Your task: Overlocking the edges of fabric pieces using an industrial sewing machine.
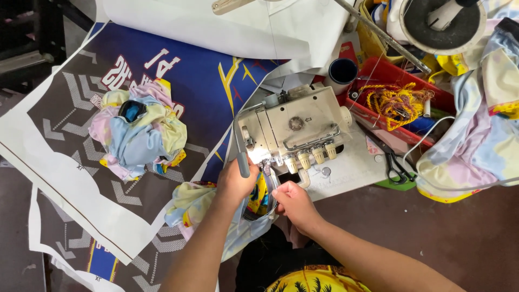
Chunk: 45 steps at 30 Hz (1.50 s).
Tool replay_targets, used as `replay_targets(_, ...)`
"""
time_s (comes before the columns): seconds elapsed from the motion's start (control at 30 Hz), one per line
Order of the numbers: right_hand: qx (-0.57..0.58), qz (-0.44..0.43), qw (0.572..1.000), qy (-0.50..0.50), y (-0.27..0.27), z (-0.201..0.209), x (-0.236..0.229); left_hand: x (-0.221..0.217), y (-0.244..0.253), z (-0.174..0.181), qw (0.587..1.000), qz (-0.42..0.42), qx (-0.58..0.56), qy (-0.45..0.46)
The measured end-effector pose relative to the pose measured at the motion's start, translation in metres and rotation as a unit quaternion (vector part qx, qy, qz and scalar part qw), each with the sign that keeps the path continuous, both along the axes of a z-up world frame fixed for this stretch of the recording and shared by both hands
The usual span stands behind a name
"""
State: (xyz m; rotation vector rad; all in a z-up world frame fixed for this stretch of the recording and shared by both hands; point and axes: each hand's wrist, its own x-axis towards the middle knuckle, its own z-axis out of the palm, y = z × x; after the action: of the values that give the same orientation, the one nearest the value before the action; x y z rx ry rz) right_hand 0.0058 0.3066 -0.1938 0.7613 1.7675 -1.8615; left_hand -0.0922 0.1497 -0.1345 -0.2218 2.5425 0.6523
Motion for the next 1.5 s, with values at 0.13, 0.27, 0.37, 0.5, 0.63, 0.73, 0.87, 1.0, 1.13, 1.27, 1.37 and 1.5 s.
replay_targets(0.13,-0.030,0.001,1.000,-0.009,0.001,0.002,0.002,0.067,0.006,0.016,0.922,-0.032,-0.107,0.370)
replay_targets(0.27,-0.066,0.003,0.996,-0.056,-0.002,0.052,-0.008,0.133,-0.001,0.007,0.939,-0.140,0.065,0.307)
replay_targets(0.37,-0.096,-0.006,0.994,-0.061,-0.006,0.049,-0.006,0.143,-0.018,-0.012,0.976,-0.122,0.004,0.182)
replay_targets(0.5,0.054,0.105,0.993,0.005,-0.007,0.062,0.006,0.123,-0.029,0.032,0.997,-0.063,-0.006,0.037)
replay_targets(0.63,0.093,0.175,0.977,0.076,-0.004,0.077,0.019,0.096,-0.040,0.046,0.992,-0.074,-0.037,0.098)
replay_targets(0.73,0.023,0.199,0.978,0.054,-0.006,0.080,0.017,0.068,-0.024,0.104,0.998,-0.047,-0.032,-0.015)
replay_targets(0.87,-0.054,0.223,0.970,0.082,-0.021,0.090,0.002,0.054,-0.009,0.096,0.992,-0.090,-0.080,0.036)
replay_targets(1.0,-0.034,0.220,0.963,0.151,-0.032,0.025,0.001,0.056,0.010,0.094,0.981,-0.148,-0.103,0.072)
replay_targets(1.13,-0.007,0.241,0.948,0.208,-0.024,0.010,0.000,0.067,0.018,0.080,0.963,-0.195,-0.030,0.181)
replay_targets(1.27,0.014,0.242,0.959,0.149,-0.011,0.022,-0.004,0.095,0.013,-0.005,0.907,-0.175,0.052,0.379)
replay_targets(1.37,0.039,0.236,0.967,0.089,0.002,0.030,-0.006,0.101,0.021,0.031,0.964,-0.178,0.120,0.158)
replay_targets(1.5,0.077,0.223,0.972,-0.001,0.015,0.036,-0.006,0.112,0.025,0.010,0.938,-0.245,0.041,0.242)
